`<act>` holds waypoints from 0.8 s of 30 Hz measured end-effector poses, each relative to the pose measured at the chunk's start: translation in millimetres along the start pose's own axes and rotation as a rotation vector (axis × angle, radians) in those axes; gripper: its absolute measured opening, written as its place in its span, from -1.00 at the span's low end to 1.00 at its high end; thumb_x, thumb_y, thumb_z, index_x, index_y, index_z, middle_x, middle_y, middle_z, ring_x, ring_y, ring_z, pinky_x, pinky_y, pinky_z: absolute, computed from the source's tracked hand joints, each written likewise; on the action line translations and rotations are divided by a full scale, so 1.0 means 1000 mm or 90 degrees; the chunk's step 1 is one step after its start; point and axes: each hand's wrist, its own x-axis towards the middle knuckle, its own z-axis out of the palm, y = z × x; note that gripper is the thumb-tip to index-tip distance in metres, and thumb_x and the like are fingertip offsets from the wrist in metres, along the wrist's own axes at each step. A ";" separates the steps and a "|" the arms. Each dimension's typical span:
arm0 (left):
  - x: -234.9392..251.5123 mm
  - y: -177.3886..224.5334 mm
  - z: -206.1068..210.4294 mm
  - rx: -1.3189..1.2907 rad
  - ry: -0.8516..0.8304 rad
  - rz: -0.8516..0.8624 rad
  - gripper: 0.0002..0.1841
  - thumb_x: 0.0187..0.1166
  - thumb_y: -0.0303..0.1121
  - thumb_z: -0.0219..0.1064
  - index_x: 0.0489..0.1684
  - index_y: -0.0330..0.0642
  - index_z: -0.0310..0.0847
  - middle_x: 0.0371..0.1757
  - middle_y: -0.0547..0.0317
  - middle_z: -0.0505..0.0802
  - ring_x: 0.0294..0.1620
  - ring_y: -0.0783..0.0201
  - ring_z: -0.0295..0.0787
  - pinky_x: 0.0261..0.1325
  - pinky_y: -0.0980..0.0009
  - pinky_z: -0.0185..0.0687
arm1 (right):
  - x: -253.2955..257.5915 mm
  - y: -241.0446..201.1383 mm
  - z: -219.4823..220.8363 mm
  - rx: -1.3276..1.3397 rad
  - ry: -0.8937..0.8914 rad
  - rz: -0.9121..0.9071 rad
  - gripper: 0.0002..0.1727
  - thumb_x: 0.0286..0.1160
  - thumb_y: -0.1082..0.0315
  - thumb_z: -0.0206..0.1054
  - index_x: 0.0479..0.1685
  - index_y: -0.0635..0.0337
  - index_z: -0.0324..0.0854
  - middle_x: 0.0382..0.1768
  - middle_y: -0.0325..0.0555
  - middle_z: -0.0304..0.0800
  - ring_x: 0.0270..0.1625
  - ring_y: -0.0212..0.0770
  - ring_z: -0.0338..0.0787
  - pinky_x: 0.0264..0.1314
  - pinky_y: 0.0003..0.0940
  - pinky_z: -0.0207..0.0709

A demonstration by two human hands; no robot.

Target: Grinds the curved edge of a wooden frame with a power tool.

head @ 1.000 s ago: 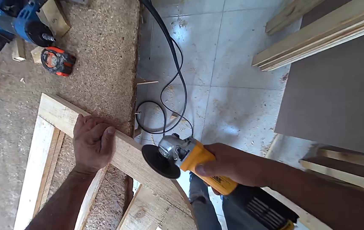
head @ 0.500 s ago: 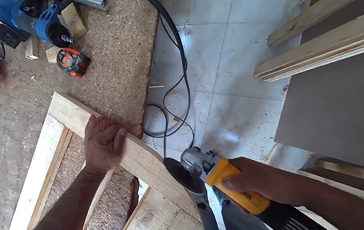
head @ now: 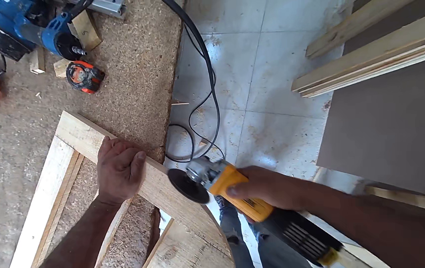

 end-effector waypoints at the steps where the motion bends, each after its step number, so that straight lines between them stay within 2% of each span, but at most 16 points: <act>1: 0.001 -0.001 -0.001 0.001 -0.004 0.005 -0.47 0.76 0.04 0.04 -0.34 -0.09 0.88 0.00 0.10 0.91 0.36 0.08 0.73 0.81 -0.15 0.06 | 0.008 -0.001 -0.002 0.000 -0.001 -0.015 -0.48 0.49 -0.15 0.37 0.08 0.13 0.65 -0.33 0.06 0.84 -0.39 -0.06 0.89 -0.28 -0.16 0.84; 4: -0.001 -0.001 -0.001 0.000 -0.032 0.013 -0.46 0.78 0.02 0.02 -0.23 -0.18 0.86 0.05 -0.04 0.90 0.35 0.00 0.73 0.77 -0.18 0.10 | -0.006 0.027 0.001 0.040 -0.005 -0.007 -0.47 0.46 -0.15 0.37 0.08 0.15 0.63 -0.34 0.11 0.83 -0.41 -0.04 0.88 -0.32 -0.14 0.83; 6: 0.002 -0.001 -0.002 0.004 -0.030 0.011 -0.45 0.78 0.02 0.01 -0.25 -0.20 0.84 0.05 -0.07 0.89 0.36 -0.02 0.71 0.77 -0.16 0.08 | -0.033 0.055 0.011 0.063 0.030 0.000 -0.50 0.42 -0.14 0.38 0.05 0.11 0.62 -0.35 -0.02 0.83 -0.40 -0.11 0.88 -0.31 -0.17 0.84; 8: 0.003 0.000 -0.001 0.005 -0.025 0.012 -0.45 0.78 0.01 0.01 -0.27 -0.22 0.84 0.03 -0.07 0.88 0.35 -0.02 0.69 0.75 -0.11 0.10 | -0.061 0.092 0.028 0.075 0.084 0.015 -0.42 0.28 -0.22 0.45 0.05 0.06 0.61 -0.35 -0.14 0.84 -0.39 -0.15 0.89 -0.32 -0.16 0.84; 10: 0.003 0.001 -0.002 0.008 -0.023 0.013 -0.46 0.78 0.00 0.01 -0.28 -0.22 0.83 0.02 -0.06 0.88 0.34 0.00 0.69 0.74 -0.07 0.12 | -0.082 0.131 0.047 0.105 0.123 0.061 -0.40 0.14 -0.17 0.54 0.04 0.07 0.65 -0.35 -0.11 0.87 -0.38 -0.12 0.90 -0.28 -0.14 0.83; 12: 0.005 0.002 -0.002 0.010 -0.023 0.014 -0.46 0.78 -0.01 0.00 -0.29 -0.22 0.83 0.02 -0.07 0.88 0.33 0.00 0.69 0.72 -0.06 0.13 | -0.093 0.155 0.058 0.120 0.141 0.066 -0.41 0.09 -0.13 0.58 0.02 0.09 0.66 -0.36 -0.14 0.88 -0.36 -0.16 0.89 -0.23 -0.17 0.82; 14: 0.004 0.004 -0.001 0.010 -0.026 0.006 -0.45 0.78 -0.01 0.00 -0.29 -0.22 0.83 0.02 -0.07 0.89 0.34 0.01 0.70 0.75 -0.07 0.11 | -0.089 0.155 0.060 0.122 0.144 0.028 -0.38 0.11 -0.19 0.56 0.04 0.08 0.65 -0.35 -0.14 0.88 -0.38 -0.14 0.90 -0.29 -0.16 0.82; 16: 0.003 0.004 -0.001 0.007 -0.027 0.005 -0.46 0.78 0.00 0.00 -0.29 -0.22 0.82 0.02 -0.06 0.88 0.33 0.02 0.70 0.74 -0.07 0.11 | -0.069 0.128 0.052 0.105 0.133 -0.041 -0.39 0.26 -0.24 0.47 0.07 0.05 0.61 -0.31 -0.18 0.85 -0.36 -0.17 0.90 -0.30 -0.15 0.85; 18: 0.004 0.004 -0.002 0.008 -0.024 0.010 -0.46 0.78 -0.02 0.01 -0.29 -0.22 0.83 0.02 -0.05 0.88 0.32 0.03 0.71 0.72 -0.04 0.15 | -0.043 0.095 0.039 0.068 0.114 -0.080 -0.50 0.39 -0.16 0.39 0.03 0.07 0.65 -0.30 -0.17 0.84 -0.32 -0.20 0.88 -0.22 -0.18 0.84; 19: 0.004 0.003 -0.002 0.006 -0.025 0.016 -0.46 0.78 -0.02 0.01 -0.28 -0.24 0.83 0.02 -0.07 0.88 0.31 0.03 0.70 0.68 0.00 0.19 | -0.033 0.086 0.033 0.052 0.098 -0.097 -0.51 0.42 -0.14 0.38 0.03 0.09 0.66 -0.30 -0.09 0.85 -0.33 -0.16 0.88 -0.20 -0.17 0.83; 22: 0.005 0.002 -0.001 0.006 -0.029 0.020 -0.46 0.78 -0.02 0.00 -0.25 -0.25 0.83 0.02 -0.10 0.87 0.30 0.03 0.68 0.62 0.06 0.24 | -0.027 0.089 0.028 0.048 0.075 -0.117 -0.43 0.41 -0.21 0.39 0.06 0.13 0.67 -0.33 0.08 0.86 -0.38 -0.05 0.89 -0.28 -0.12 0.84; 24: 0.004 0.004 -0.001 0.017 -0.030 0.015 -0.44 0.78 -0.01 -0.01 -0.23 -0.27 0.82 0.01 -0.12 0.87 0.29 0.01 0.68 0.58 0.07 0.28 | -0.047 0.108 0.040 0.094 0.091 -0.092 -0.47 0.41 -0.14 0.38 0.06 0.13 0.64 -0.33 0.01 0.84 -0.37 -0.09 0.88 -0.28 -0.16 0.84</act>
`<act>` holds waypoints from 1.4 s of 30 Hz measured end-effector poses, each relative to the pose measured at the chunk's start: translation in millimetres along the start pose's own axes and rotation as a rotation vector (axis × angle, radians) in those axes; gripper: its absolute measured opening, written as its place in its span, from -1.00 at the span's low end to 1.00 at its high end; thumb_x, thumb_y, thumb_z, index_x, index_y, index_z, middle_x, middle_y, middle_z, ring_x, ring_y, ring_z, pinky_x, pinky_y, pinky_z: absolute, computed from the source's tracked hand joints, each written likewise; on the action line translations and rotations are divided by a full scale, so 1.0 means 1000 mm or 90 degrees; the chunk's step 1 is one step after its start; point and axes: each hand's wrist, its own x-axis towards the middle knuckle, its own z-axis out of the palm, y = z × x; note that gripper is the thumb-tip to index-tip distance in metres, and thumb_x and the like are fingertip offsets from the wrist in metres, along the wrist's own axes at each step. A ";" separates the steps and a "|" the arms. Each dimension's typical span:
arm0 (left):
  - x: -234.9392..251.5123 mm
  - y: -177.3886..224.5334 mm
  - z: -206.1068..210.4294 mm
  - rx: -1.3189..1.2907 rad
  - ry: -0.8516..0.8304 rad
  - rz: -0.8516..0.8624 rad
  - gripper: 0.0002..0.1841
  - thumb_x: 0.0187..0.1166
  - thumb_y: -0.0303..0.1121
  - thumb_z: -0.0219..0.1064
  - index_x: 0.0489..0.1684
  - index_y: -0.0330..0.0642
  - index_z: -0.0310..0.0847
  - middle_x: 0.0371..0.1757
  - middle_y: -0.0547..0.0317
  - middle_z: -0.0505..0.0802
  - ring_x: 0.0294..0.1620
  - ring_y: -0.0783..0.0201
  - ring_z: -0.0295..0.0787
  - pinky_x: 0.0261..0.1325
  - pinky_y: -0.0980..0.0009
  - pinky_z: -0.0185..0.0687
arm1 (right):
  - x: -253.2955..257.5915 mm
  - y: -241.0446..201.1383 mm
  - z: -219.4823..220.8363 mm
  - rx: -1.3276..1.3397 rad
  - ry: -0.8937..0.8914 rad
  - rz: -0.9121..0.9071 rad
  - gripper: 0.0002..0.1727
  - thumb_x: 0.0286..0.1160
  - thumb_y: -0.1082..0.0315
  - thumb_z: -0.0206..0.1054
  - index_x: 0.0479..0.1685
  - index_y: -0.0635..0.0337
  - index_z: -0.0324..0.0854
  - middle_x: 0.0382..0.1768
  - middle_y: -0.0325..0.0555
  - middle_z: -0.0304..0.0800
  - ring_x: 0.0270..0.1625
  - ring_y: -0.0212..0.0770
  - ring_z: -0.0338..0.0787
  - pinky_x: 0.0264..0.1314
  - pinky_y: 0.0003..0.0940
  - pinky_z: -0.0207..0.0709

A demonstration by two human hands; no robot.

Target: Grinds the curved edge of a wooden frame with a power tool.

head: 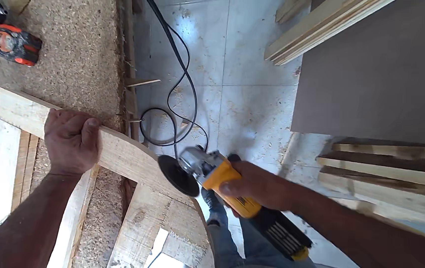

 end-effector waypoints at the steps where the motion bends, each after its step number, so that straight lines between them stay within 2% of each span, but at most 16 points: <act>1: -0.001 0.001 0.000 0.007 0.001 -0.002 -0.44 0.79 -0.01 -0.02 -0.23 -0.27 0.82 0.00 -0.13 0.87 0.27 -0.01 0.68 0.55 0.07 0.30 | -0.015 0.013 0.006 0.017 0.022 0.016 -0.49 0.38 -0.13 0.38 0.06 0.10 0.62 -0.32 -0.07 0.84 -0.36 -0.13 0.89 -0.28 -0.18 0.84; 3: 0.000 0.002 -0.001 0.022 -0.005 -0.001 -0.42 0.79 0.00 -0.04 -0.22 -0.29 0.81 0.00 -0.17 0.86 0.25 -0.05 0.67 0.52 0.04 0.32 | -0.045 0.048 0.018 0.048 0.066 0.038 -0.43 0.28 -0.20 0.45 0.05 0.07 0.60 -0.33 -0.14 0.84 -0.38 -0.15 0.89 -0.32 -0.14 0.85; 8: -0.001 0.005 -0.001 0.042 -0.013 -0.009 -0.37 0.80 0.04 -0.11 -0.16 -0.31 0.80 0.04 -0.23 0.84 0.31 -0.11 0.66 0.58 -0.01 0.28 | -0.083 0.116 0.051 0.113 0.126 0.067 -0.29 0.02 -0.25 0.60 0.05 0.09 0.66 -0.35 -0.05 0.88 -0.39 -0.08 0.90 -0.27 -0.12 0.83; 11: -0.001 0.002 0.000 0.048 -0.015 -0.010 -0.37 0.80 0.03 -0.10 -0.14 -0.32 0.80 0.03 -0.23 0.85 0.31 -0.14 0.66 0.54 -0.03 0.32 | -0.060 0.085 0.046 0.097 0.118 -0.022 -0.32 0.22 -0.32 0.48 0.05 0.08 0.60 -0.35 -0.16 0.85 -0.39 -0.16 0.90 -0.32 -0.16 0.85; 12: -0.001 0.002 0.000 0.050 -0.018 -0.012 -0.38 0.80 0.03 -0.11 -0.13 -0.32 0.81 0.03 -0.23 0.85 0.32 -0.15 0.65 0.54 -0.03 0.32 | -0.048 0.068 0.040 0.074 0.114 -0.035 -0.43 0.34 -0.22 0.40 0.03 0.09 0.60 -0.36 -0.20 0.84 -0.38 -0.21 0.88 -0.30 -0.20 0.84; 14: 0.000 0.002 -0.001 0.057 -0.027 -0.018 -0.36 0.81 0.03 -0.12 -0.11 -0.32 0.81 0.06 -0.25 0.84 0.35 -0.18 0.63 0.55 -0.05 0.31 | -0.025 0.044 0.025 0.042 0.080 -0.023 -0.53 0.47 -0.06 0.32 0.08 0.15 0.62 -0.32 -0.07 0.84 -0.34 -0.16 0.88 -0.22 -0.19 0.83; 16: 0.000 0.002 -0.001 0.062 -0.037 -0.023 -0.35 0.81 0.05 -0.14 -0.08 -0.32 0.80 0.10 -0.27 0.83 0.38 -0.19 0.61 0.55 -0.07 0.30 | -0.015 0.038 0.015 0.051 0.040 -0.015 -0.46 0.47 -0.12 0.35 0.14 0.17 0.61 -0.30 0.07 0.84 -0.35 -0.08 0.89 -0.24 -0.17 0.83; 21: 0.000 0.004 -0.001 0.067 -0.044 -0.043 -0.33 0.80 0.09 -0.15 -0.04 -0.34 0.78 0.15 -0.33 0.81 0.42 -0.25 0.60 0.56 -0.16 0.30 | -0.059 0.087 0.037 0.096 0.083 0.010 -0.36 0.29 -0.26 0.40 0.09 0.09 0.56 -0.32 -0.13 0.84 -0.37 -0.14 0.90 -0.31 -0.15 0.85; 24: 0.000 0.001 0.001 0.067 -0.022 -0.038 -0.35 0.80 0.09 -0.11 -0.08 -0.31 0.79 0.10 -0.28 0.83 0.40 -0.19 0.61 0.56 -0.09 0.31 | -0.071 0.113 0.048 0.143 0.104 0.013 -0.24 0.16 -0.36 0.51 0.09 0.11 0.58 -0.31 -0.05 0.86 -0.39 -0.06 0.91 -0.35 -0.08 0.86; 27: 0.001 0.001 0.002 0.062 -0.015 -0.034 -0.37 0.80 0.09 -0.08 -0.09 -0.29 0.80 0.10 -0.24 0.84 0.41 -0.13 0.62 0.57 -0.03 0.32 | -0.051 0.083 0.043 0.112 0.104 -0.036 -0.38 0.31 -0.24 0.41 0.08 0.12 0.57 -0.32 -0.15 0.85 -0.35 -0.16 0.90 -0.27 -0.15 0.86; 30: -0.001 0.003 -0.002 0.061 -0.031 -0.039 -0.36 0.81 0.07 -0.11 -0.07 -0.31 0.80 0.12 -0.27 0.82 0.42 -0.16 0.60 0.59 -0.05 0.29 | -0.035 0.066 0.031 0.075 0.084 -0.013 -0.51 0.43 -0.09 0.35 0.07 0.14 0.59 -0.32 -0.09 0.85 -0.33 -0.16 0.90 -0.21 -0.21 0.84; 32: 0.001 0.004 -0.001 0.058 -0.036 -0.035 -0.35 0.80 0.07 -0.12 -0.07 -0.34 0.79 0.12 -0.29 0.82 0.41 -0.19 0.61 0.57 -0.08 0.30 | -0.051 0.081 0.031 0.072 0.095 0.010 -0.49 0.37 -0.11 0.37 0.08 0.11 0.57 -0.33 -0.13 0.83 -0.36 -0.16 0.88 -0.27 -0.18 0.84; 36: -0.001 0.002 0.000 0.066 -0.012 -0.039 -0.35 0.79 0.09 -0.11 -0.10 -0.30 0.79 0.09 -0.25 0.84 0.40 -0.14 0.63 0.57 -0.02 0.31 | -0.074 0.122 0.045 0.134 0.098 0.037 -0.24 0.12 -0.34 0.52 0.10 0.10 0.56 -0.32 -0.06 0.85 -0.39 -0.06 0.90 -0.34 -0.09 0.85; 38: 0.000 0.003 0.001 0.067 -0.011 -0.041 -0.35 0.79 0.09 -0.11 -0.10 -0.29 0.80 0.09 -0.24 0.84 0.40 -0.14 0.62 0.56 -0.03 0.32 | -0.061 0.106 0.044 0.118 0.105 -0.006 -0.26 0.19 -0.35 0.46 0.09 0.11 0.55 -0.32 -0.13 0.84 -0.38 -0.13 0.90 -0.33 -0.13 0.85; 40: 0.001 0.002 0.000 0.071 -0.019 -0.043 -0.35 0.79 0.09 -0.12 -0.08 -0.28 0.80 0.10 -0.24 0.83 0.40 -0.15 0.62 0.55 -0.06 0.33 | -0.042 0.077 0.038 0.085 0.102 -0.042 -0.41 0.34 -0.23 0.38 0.04 0.11 0.59 -0.34 -0.18 0.84 -0.35 -0.20 0.88 -0.26 -0.20 0.84; 42: 0.000 0.002 0.001 0.074 -0.020 -0.041 -0.35 0.79 0.10 -0.13 -0.09 -0.27 0.80 0.08 -0.23 0.84 0.38 -0.14 0.62 0.53 -0.04 0.33 | -0.027 0.058 0.028 0.055 0.081 -0.043 -0.51 0.43 -0.09 0.36 0.06 0.16 0.63 -0.33 -0.03 0.84 -0.35 -0.14 0.88 -0.21 -0.20 0.82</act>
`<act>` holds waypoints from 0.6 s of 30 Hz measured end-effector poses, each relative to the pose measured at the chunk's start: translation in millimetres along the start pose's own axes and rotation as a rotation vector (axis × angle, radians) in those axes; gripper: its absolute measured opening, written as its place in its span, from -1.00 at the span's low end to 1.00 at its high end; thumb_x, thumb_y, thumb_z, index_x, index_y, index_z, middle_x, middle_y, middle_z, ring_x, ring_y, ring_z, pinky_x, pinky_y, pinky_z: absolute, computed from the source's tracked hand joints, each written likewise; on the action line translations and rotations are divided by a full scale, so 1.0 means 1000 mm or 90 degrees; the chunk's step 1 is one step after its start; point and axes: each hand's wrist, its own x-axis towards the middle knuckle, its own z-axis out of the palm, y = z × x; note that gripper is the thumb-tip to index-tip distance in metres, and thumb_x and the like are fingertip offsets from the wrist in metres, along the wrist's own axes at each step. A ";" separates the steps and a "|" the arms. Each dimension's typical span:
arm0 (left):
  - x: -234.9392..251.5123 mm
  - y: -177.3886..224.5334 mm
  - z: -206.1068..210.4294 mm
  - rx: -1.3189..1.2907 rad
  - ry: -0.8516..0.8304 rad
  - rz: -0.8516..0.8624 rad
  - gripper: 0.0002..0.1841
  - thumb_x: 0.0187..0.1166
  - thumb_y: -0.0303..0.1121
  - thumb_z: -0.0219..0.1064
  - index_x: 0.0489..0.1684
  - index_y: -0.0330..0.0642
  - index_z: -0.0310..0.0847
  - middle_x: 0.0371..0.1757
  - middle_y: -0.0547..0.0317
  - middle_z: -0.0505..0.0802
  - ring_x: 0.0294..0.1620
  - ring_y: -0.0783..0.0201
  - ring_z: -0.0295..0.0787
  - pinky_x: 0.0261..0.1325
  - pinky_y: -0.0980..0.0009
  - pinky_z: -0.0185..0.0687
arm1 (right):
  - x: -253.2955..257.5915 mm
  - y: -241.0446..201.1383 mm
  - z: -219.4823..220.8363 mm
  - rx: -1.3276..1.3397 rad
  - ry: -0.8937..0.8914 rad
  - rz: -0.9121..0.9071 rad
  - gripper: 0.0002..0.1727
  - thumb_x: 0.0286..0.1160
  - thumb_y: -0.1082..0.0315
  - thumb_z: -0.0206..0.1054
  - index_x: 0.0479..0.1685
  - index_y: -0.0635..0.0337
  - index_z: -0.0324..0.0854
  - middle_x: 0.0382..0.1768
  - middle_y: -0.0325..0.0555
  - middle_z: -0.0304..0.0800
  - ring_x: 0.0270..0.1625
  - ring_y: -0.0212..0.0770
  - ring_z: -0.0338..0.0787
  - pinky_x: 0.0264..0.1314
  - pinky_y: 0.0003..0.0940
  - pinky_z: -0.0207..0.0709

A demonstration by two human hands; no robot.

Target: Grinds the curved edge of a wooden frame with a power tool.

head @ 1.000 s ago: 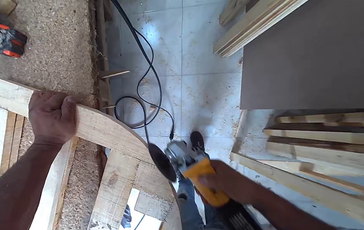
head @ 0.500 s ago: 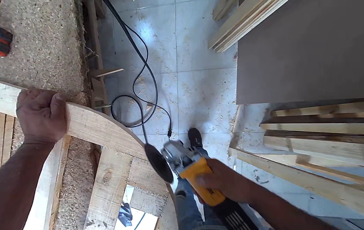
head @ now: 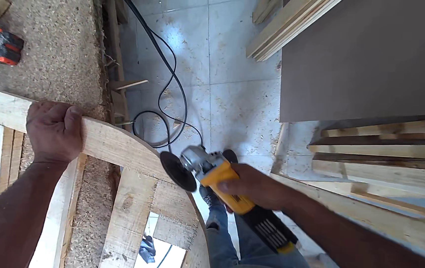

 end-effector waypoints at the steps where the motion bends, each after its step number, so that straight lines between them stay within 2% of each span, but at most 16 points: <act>1: -0.001 0.000 0.000 0.002 0.001 -0.003 -0.35 0.79 0.10 -0.13 -0.10 -0.25 0.81 0.08 -0.22 0.84 0.38 -0.13 0.63 0.54 -0.04 0.33 | 0.006 -0.003 -0.003 -0.002 -0.014 0.003 -0.49 0.43 -0.09 0.37 0.09 0.17 0.64 -0.33 0.05 0.84 -0.36 -0.09 0.89 -0.23 -0.18 0.83; 2: -0.002 0.001 -0.001 0.002 -0.001 -0.006 -0.35 0.79 0.10 -0.12 -0.09 -0.25 0.81 0.09 -0.21 0.84 0.39 -0.12 0.62 0.54 -0.04 0.32 | 0.006 -0.002 -0.004 0.005 -0.025 0.010 -0.46 0.43 -0.11 0.37 0.11 0.18 0.62 -0.32 0.08 0.84 -0.36 -0.07 0.89 -0.24 -0.16 0.84; 4: 0.001 0.002 -0.001 -0.002 -0.007 -0.003 -0.35 0.79 0.10 -0.12 -0.07 -0.28 0.80 0.11 -0.24 0.83 0.42 -0.15 0.61 0.57 -0.06 0.30 | -0.009 0.010 -0.001 0.040 -0.014 0.029 -0.46 0.41 -0.11 0.36 0.11 0.17 0.59 -0.33 0.00 0.83 -0.37 -0.11 0.88 -0.25 -0.17 0.84; 6: 0.000 0.002 -0.002 -0.001 -0.010 -0.006 -0.34 0.79 0.10 -0.13 -0.06 -0.30 0.79 0.12 -0.27 0.83 0.43 -0.17 0.60 0.58 -0.08 0.29 | -0.032 0.035 0.006 0.077 0.013 0.049 -0.37 0.29 -0.22 0.42 0.09 0.14 0.54 -0.34 -0.10 0.84 -0.39 -0.13 0.89 -0.32 -0.15 0.84; 8: -0.001 0.003 -0.002 0.008 -0.015 -0.007 -0.33 0.80 0.11 -0.15 -0.04 -0.30 0.79 0.13 -0.30 0.82 0.44 -0.21 0.60 0.58 -0.13 0.29 | -0.042 0.053 0.009 0.114 0.012 0.047 -0.32 0.27 -0.27 0.45 0.10 0.12 0.52 -0.33 -0.10 0.84 -0.39 -0.11 0.90 -0.34 -0.13 0.85; 12: -0.001 0.003 0.000 0.007 -0.006 -0.012 -0.34 0.80 0.11 -0.12 -0.02 -0.29 0.79 0.14 -0.28 0.82 0.46 -0.19 0.59 0.61 -0.10 0.28 | -0.018 0.028 0.009 0.103 0.010 0.037 -0.54 0.45 -0.05 0.31 0.09 0.14 0.56 -0.31 -0.12 0.84 -0.33 -0.17 0.90 -0.23 -0.20 0.86; 14: -0.001 0.002 -0.001 0.007 -0.003 -0.009 -0.35 0.81 0.10 -0.12 -0.03 -0.30 0.79 0.13 -0.27 0.83 0.46 -0.18 0.59 0.60 -0.07 0.29 | -0.018 0.030 0.005 0.100 0.000 0.051 -0.53 0.46 -0.04 0.31 0.11 0.14 0.54 -0.31 -0.08 0.84 -0.35 -0.14 0.90 -0.24 -0.20 0.86; 18: 0.000 0.001 0.001 0.004 0.001 -0.003 -0.34 0.80 0.09 -0.12 -0.06 -0.33 0.78 0.08 -0.30 0.83 0.38 -0.20 0.63 0.52 -0.10 0.33 | -0.043 0.057 0.006 0.117 0.004 0.068 -0.35 0.27 -0.26 0.44 0.08 0.11 0.53 -0.34 -0.09 0.84 -0.39 -0.10 0.90 -0.35 -0.13 0.85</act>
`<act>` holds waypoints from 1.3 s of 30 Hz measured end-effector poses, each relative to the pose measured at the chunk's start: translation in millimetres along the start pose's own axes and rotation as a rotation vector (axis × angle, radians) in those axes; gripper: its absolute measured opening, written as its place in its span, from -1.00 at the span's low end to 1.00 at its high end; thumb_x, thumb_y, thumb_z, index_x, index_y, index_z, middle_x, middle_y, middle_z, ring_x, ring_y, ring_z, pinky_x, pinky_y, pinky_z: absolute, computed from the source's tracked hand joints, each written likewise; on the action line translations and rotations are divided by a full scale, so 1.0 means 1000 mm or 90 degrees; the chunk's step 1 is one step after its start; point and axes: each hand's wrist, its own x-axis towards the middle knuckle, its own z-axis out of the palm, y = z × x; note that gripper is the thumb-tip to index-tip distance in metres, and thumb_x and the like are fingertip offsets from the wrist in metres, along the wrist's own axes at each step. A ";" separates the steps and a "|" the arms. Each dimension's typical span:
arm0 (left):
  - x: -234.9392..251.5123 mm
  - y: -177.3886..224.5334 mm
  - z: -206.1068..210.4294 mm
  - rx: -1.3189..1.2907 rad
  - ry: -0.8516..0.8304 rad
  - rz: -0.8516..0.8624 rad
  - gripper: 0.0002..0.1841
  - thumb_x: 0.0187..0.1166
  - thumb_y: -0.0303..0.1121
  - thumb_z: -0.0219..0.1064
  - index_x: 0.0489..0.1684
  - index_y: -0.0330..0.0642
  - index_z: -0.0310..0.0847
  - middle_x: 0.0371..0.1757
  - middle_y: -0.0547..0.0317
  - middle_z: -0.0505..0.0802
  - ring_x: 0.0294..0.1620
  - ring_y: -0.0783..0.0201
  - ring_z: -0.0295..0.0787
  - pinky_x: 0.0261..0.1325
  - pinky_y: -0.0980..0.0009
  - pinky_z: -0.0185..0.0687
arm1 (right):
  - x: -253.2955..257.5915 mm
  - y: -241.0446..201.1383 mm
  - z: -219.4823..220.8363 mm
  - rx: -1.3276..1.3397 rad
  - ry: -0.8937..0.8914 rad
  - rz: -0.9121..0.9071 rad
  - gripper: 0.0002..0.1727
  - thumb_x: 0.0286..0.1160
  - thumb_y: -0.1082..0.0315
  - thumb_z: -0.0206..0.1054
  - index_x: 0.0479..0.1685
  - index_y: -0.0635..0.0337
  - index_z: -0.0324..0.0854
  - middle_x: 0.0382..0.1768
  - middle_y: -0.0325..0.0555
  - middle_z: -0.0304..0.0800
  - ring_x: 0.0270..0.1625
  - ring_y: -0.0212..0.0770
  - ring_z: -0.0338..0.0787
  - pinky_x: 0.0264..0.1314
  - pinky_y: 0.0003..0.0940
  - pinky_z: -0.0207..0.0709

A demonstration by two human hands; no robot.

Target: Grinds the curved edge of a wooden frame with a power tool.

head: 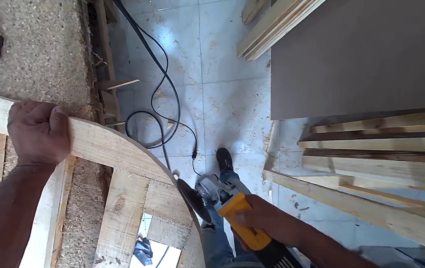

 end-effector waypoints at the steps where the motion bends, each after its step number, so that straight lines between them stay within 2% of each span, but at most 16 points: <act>1: 0.000 0.001 0.000 0.000 -0.001 -0.003 -0.34 0.80 0.09 -0.12 -0.07 -0.33 0.78 0.08 -0.30 0.83 0.38 -0.20 0.63 0.53 -0.10 0.33 | 0.003 -0.003 0.002 -0.001 0.004 -0.003 -0.36 0.28 -0.26 0.43 0.07 0.11 0.53 -0.35 -0.11 0.84 -0.39 -0.12 0.90 -0.34 -0.15 0.85; 4: -0.001 0.001 -0.002 -0.003 -0.004 -0.008 -0.35 0.80 0.09 -0.11 -0.06 -0.32 0.78 0.10 -0.29 0.82 0.41 -0.19 0.61 0.55 -0.08 0.31 | 0.021 -0.021 0.004 0.000 0.005 -0.005 -0.48 0.37 -0.10 0.36 0.10 0.13 0.53 -0.32 -0.13 0.83 -0.35 -0.16 0.89 -0.25 -0.19 0.85; 9: 0.000 -0.001 -0.001 -0.001 -0.002 -0.001 -0.34 0.79 0.10 -0.12 -0.08 -0.32 0.78 0.09 -0.29 0.83 0.41 -0.18 0.62 0.55 -0.07 0.31 | 0.002 0.004 0.000 0.012 -0.006 -0.004 -0.30 0.22 -0.31 0.47 0.08 0.10 0.52 -0.34 -0.10 0.84 -0.40 -0.11 0.90 -0.35 -0.15 0.85; 12: 0.000 0.001 -0.001 0.003 -0.007 -0.011 -0.33 0.79 0.10 -0.14 -0.06 -0.32 0.78 0.12 -0.29 0.83 0.44 -0.19 0.60 0.57 -0.10 0.29 | 0.014 -0.013 0.005 -0.007 0.011 -0.020 -0.42 0.34 -0.18 0.39 0.09 0.12 0.55 -0.32 -0.14 0.83 -0.35 -0.16 0.89 -0.26 -0.18 0.85; 14: -0.001 0.002 -0.002 0.002 -0.003 -0.012 -0.34 0.80 0.10 -0.12 -0.07 -0.32 0.78 0.12 -0.28 0.83 0.45 -0.17 0.60 0.57 -0.08 0.29 | 0.017 -0.013 0.005 -0.012 0.013 -0.022 -0.44 0.35 -0.15 0.38 0.09 0.13 0.55 -0.31 -0.13 0.85 -0.34 -0.15 0.90 -0.24 -0.18 0.86; 18: -0.002 0.001 -0.002 0.006 -0.008 -0.012 -0.34 0.80 0.11 -0.12 -0.05 -0.30 0.78 0.13 -0.28 0.82 0.45 -0.17 0.59 0.55 -0.08 0.31 | -0.015 0.043 0.002 0.004 0.024 0.021 -0.25 0.20 -0.33 0.48 0.12 0.14 0.54 -0.32 -0.04 0.85 -0.38 -0.06 0.90 -0.31 -0.09 0.85; 20: -0.003 0.003 -0.003 0.010 -0.025 -0.019 -0.34 0.81 0.10 -0.14 -0.01 -0.32 0.76 0.17 -0.32 0.80 0.49 -0.21 0.56 0.58 -0.13 0.29 | -0.028 0.071 0.005 0.039 0.021 0.051 -0.26 0.15 -0.32 0.50 0.12 0.10 0.58 -0.32 0.01 0.87 -0.39 -0.02 0.91 -0.29 -0.08 0.85; 22: -0.004 0.004 -0.003 0.009 -0.027 -0.025 -0.33 0.81 0.10 -0.14 0.00 -0.33 0.76 0.18 -0.34 0.79 0.51 -0.23 0.54 0.58 -0.15 0.27 | -0.030 0.081 0.011 0.078 0.022 0.037 -0.26 0.14 -0.33 0.53 0.10 0.09 0.59 -0.32 0.01 0.87 -0.39 -0.02 0.91 -0.30 -0.10 0.85; 24: -0.003 0.005 -0.004 0.014 -0.022 -0.025 -0.32 0.81 0.11 -0.15 -0.01 -0.34 0.76 0.18 -0.34 0.80 0.50 -0.23 0.55 0.58 -0.16 0.28 | -0.021 0.068 0.016 0.087 0.026 -0.013 -0.28 0.19 -0.32 0.50 0.09 0.09 0.57 -0.34 -0.04 0.86 -0.39 -0.05 0.91 -0.31 -0.11 0.86; 27: -0.002 0.006 -0.003 0.024 -0.031 -0.038 -0.31 0.80 0.13 -0.16 0.00 -0.33 0.76 0.20 -0.34 0.79 0.52 -0.24 0.54 0.58 -0.17 0.27 | 0.001 0.021 0.016 0.036 0.019 -0.073 -0.41 0.35 -0.21 0.38 0.07 0.12 0.56 -0.34 -0.16 0.84 -0.37 -0.19 0.89 -0.27 -0.20 0.84; 30: -0.001 0.007 -0.005 0.022 -0.044 -0.046 -0.30 0.80 0.15 -0.18 -0.01 -0.31 0.75 0.18 -0.35 0.78 0.50 -0.24 0.53 0.56 -0.17 0.27 | 0.015 0.000 0.007 -0.028 0.001 -0.058 -0.38 0.37 -0.20 0.36 0.14 0.16 0.62 -0.32 0.06 0.85 -0.36 -0.08 0.89 -0.24 -0.16 0.83; 32: 0.000 0.005 -0.004 0.006 -0.052 -0.047 -0.29 0.80 0.17 -0.18 0.00 -0.31 0.74 0.20 -0.35 0.77 0.51 -0.22 0.54 0.57 -0.18 0.28 | 0.009 0.013 0.006 -0.007 0.001 -0.042 -0.39 0.37 -0.17 0.37 0.16 0.17 0.58 -0.31 0.07 0.85 -0.37 -0.07 0.89 -0.27 -0.15 0.84; 35: 0.001 0.003 -0.003 -0.012 -0.062 -0.065 -0.26 0.79 0.19 -0.21 0.07 -0.33 0.72 0.25 -0.41 0.75 0.50 -0.24 0.56 0.56 -0.26 0.29 | -0.019 0.059 0.016 0.055 0.029 -0.026 -0.35 0.28 -0.25 0.44 0.08 0.13 0.54 -0.34 -0.10 0.85 -0.39 -0.12 0.89 -0.32 -0.15 0.85; 39: -0.001 0.010 -0.005 -0.019 -0.071 -0.093 -0.24 0.80 0.20 -0.23 0.11 -0.36 0.69 0.25 -0.44 0.73 0.49 -0.26 0.57 0.53 -0.28 0.32 | -0.042 0.109 0.025 0.097 0.049 -0.011 -0.25 0.14 -0.33 0.54 0.09 0.11 0.59 -0.32 -0.02 0.87 -0.38 -0.04 0.91 -0.30 -0.09 0.85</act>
